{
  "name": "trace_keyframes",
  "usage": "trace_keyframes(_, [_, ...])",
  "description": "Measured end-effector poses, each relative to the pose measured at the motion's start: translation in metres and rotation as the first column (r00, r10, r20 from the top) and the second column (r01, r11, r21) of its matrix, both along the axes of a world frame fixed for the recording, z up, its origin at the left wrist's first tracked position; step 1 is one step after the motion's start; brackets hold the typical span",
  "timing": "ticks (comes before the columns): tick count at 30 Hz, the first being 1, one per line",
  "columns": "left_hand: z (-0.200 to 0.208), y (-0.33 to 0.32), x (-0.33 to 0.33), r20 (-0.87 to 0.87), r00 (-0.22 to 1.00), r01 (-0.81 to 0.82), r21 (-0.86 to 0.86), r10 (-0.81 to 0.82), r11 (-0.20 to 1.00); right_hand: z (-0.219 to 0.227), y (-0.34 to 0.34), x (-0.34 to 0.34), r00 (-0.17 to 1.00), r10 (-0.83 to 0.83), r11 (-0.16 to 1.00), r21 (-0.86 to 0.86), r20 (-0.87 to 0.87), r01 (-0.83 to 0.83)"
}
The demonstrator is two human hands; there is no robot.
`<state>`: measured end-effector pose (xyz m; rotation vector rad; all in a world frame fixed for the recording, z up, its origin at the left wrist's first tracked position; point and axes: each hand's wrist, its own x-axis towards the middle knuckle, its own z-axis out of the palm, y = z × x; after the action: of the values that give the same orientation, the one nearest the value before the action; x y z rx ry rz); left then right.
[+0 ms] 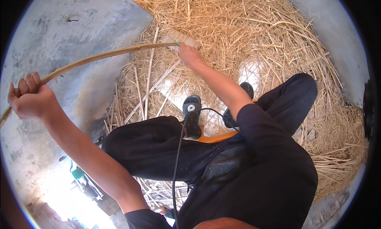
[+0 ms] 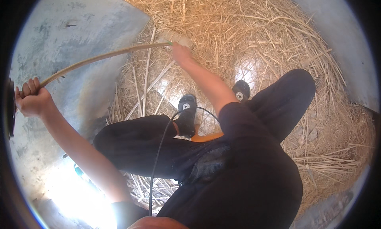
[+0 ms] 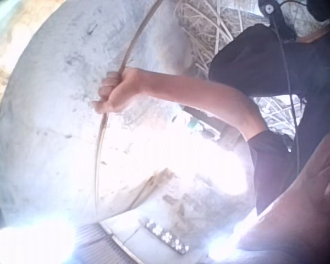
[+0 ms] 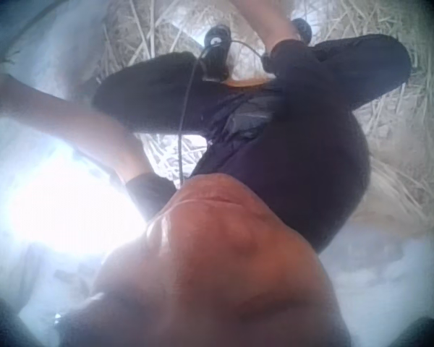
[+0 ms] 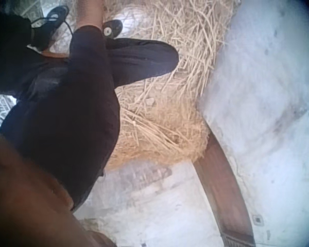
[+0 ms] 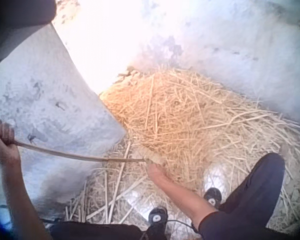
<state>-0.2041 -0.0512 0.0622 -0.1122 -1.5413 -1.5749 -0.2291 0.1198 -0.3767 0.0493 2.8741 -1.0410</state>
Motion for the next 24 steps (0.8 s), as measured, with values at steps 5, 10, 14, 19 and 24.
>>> trace_keyframes(5, [-0.005,-0.046,-0.006,0.035,0.999,0.026,0.058,-0.028,0.998,-0.048,0.022,0.0,0.993,-0.02,0.987,0.161,0.113,0.001])
trace_keyframes(10, [-0.014,-0.083,-0.009,0.011,1.0,-0.007,0.145,0.006,0.989,-0.05,0.041,-0.003,0.85,0.03,0.996,-0.091,0.525,0.022])
trace_keyframes(14, [-0.014,-0.092,-0.01,0.032,0.998,0.048,0.165,-0.054,0.985,-0.056,0.067,-0.008,0.718,0.048,0.955,-0.243,0.694,0.17])
trace_keyframes(19, [-0.017,-0.077,-0.013,0.023,1.0,-0.002,0.143,-0.001,0.99,-0.032,0.042,-0.004,0.99,-0.067,0.975,-0.202,0.122,0.09])
trace_keyframes(24, [-0.009,-0.072,-0.008,0.0,1.0,-0.028,0.119,0.028,0.993,0.042,0.0,-0.012,0.989,-0.022,0.995,-0.096,-0.149,0.008])
